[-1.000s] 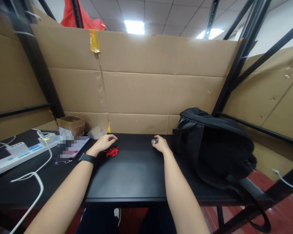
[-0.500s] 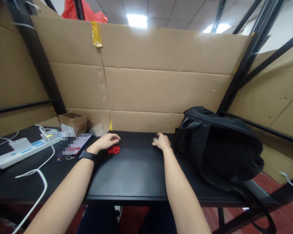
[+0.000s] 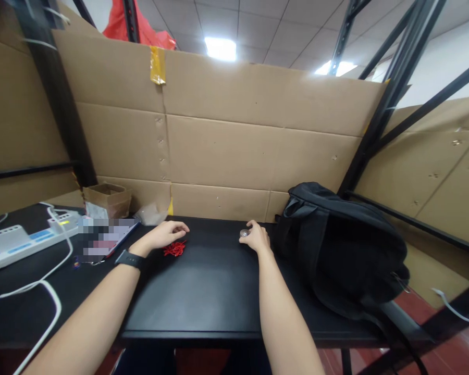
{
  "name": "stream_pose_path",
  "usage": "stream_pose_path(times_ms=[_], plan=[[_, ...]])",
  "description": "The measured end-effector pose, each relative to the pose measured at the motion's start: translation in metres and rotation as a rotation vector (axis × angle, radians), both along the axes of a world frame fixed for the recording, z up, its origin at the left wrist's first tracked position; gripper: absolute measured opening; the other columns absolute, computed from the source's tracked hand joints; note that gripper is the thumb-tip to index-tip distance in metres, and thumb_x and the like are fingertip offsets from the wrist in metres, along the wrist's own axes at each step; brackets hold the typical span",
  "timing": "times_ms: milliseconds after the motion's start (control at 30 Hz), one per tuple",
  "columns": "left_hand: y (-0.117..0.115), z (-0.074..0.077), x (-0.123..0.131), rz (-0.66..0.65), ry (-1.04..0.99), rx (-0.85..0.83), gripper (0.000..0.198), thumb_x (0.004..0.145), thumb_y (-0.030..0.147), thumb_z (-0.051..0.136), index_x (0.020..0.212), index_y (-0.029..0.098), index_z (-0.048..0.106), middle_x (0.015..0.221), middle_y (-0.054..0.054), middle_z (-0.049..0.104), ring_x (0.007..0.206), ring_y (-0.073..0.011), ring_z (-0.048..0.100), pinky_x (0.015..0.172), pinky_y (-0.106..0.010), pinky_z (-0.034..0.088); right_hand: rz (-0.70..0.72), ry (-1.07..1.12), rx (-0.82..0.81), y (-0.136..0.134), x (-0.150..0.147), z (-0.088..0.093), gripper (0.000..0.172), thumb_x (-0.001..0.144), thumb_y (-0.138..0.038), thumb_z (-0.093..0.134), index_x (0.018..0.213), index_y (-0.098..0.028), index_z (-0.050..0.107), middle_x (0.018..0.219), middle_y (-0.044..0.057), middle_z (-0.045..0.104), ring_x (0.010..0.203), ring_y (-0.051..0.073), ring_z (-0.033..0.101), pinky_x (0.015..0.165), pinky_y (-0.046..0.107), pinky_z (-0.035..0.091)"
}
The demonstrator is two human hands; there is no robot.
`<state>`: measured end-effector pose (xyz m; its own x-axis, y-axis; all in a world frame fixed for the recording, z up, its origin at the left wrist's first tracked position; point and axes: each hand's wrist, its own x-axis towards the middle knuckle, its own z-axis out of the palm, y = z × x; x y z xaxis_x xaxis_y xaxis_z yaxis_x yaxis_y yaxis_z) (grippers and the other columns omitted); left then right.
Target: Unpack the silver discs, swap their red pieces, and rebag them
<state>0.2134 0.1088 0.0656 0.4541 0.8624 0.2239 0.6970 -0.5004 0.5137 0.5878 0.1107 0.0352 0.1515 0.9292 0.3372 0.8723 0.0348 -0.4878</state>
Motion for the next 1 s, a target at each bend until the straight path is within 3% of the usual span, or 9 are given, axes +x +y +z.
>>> stream_pose_path(times_ms=[500, 1000], plan=[[0.004, -0.009, 0.001, -0.013, -0.023, -0.040, 0.036, 0.080, 0.044, 0.055, 0.101, 0.020, 0.073, 0.095, -0.005, 0.077, 0.087, -0.0208, 0.071, 0.078, -0.026, 0.053, 0.091, 0.041, 0.008, 0.005, 0.012, 0.001, 0.050, 0.054, -0.033, 0.083, 0.101, -0.027, 0.066, 0.082, -0.002, 0.074, 0.082, 0.020, 0.070, 0.072, 0.026, 0.047], [0.007, -0.009, -0.004, -0.001, -0.010, -0.045, 0.036, 0.081, 0.044, 0.055, 0.103, 0.021, 0.073, 0.097, -0.005, 0.077, 0.089, -0.0208, 0.070, 0.081, -0.027, 0.052, 0.140, 0.043, -0.016, 0.009, 0.017, 0.005, 0.058, 0.056, -0.033, 0.088, 0.111, -0.026, 0.071, 0.089, 0.003, 0.076, 0.091, 0.023, 0.071, 0.083, 0.031, 0.051]])
